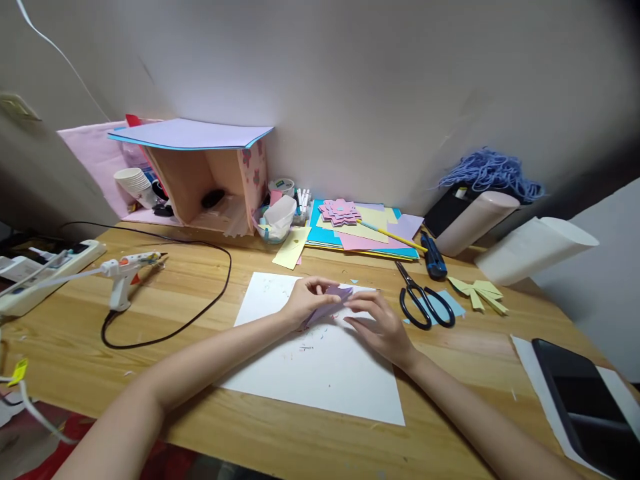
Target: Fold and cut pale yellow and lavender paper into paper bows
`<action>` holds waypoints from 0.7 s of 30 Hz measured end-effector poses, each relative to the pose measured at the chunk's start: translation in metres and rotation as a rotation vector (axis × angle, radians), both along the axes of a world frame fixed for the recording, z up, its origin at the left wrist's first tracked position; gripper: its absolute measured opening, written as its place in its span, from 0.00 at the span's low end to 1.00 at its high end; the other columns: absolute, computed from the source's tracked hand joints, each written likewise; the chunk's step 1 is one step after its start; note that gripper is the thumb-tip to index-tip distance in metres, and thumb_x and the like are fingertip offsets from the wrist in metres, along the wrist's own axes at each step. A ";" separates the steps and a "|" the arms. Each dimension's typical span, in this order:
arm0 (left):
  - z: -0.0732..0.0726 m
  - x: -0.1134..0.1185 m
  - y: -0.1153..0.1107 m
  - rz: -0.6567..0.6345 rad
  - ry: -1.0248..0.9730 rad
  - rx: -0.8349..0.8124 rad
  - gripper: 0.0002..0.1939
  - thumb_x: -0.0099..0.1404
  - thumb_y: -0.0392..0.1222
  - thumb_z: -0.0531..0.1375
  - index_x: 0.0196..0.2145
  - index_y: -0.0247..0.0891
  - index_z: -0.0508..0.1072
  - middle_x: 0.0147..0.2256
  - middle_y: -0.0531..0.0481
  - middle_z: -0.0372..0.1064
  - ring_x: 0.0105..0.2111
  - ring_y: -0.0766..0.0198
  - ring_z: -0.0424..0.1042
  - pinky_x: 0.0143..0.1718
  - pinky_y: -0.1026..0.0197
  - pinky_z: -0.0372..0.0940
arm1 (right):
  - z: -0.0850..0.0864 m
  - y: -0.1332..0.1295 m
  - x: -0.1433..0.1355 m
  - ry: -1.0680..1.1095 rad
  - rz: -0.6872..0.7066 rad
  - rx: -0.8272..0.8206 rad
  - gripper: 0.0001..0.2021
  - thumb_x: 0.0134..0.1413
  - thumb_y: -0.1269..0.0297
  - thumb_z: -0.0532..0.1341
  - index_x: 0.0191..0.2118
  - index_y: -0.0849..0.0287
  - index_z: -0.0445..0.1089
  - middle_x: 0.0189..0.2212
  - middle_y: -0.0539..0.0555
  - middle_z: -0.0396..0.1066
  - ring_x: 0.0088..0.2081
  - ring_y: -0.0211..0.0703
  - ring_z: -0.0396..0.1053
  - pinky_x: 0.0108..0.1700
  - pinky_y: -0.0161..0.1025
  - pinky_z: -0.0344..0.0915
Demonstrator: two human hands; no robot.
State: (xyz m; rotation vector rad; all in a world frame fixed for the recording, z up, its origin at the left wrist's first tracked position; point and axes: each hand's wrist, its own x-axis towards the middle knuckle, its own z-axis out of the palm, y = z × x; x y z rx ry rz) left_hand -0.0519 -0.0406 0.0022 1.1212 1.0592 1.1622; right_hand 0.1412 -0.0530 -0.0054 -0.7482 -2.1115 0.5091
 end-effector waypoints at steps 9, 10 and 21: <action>0.008 -0.001 0.000 0.001 0.054 -0.018 0.21 0.41 0.43 0.70 0.34 0.35 0.77 0.17 0.60 0.51 0.23 0.69 0.56 0.28 0.65 0.56 | 0.002 0.004 0.000 -0.026 -0.019 -0.217 0.19 0.52 0.65 0.62 0.50 0.54 0.60 0.42 0.56 0.64 0.37 0.41 0.67 0.40 0.42 0.70; 0.009 -0.001 0.000 -0.005 0.063 -0.012 0.21 0.40 0.42 0.70 0.34 0.36 0.76 0.16 0.60 0.51 0.24 0.68 0.57 0.30 0.64 0.57 | 0.002 0.004 0.000 -0.015 -0.018 -0.242 0.17 0.52 0.65 0.62 0.48 0.54 0.61 0.40 0.55 0.65 0.35 0.40 0.67 0.37 0.41 0.70; 0.006 -0.001 0.002 0.009 0.097 0.015 0.17 0.46 0.47 0.67 0.35 0.37 0.76 0.17 0.60 0.51 0.22 0.70 0.54 0.27 0.66 0.54 | 0.007 0.004 0.002 0.010 0.055 -0.239 0.07 0.48 0.76 0.58 0.33 0.57 0.66 0.34 0.53 0.68 0.33 0.39 0.67 0.31 0.35 0.68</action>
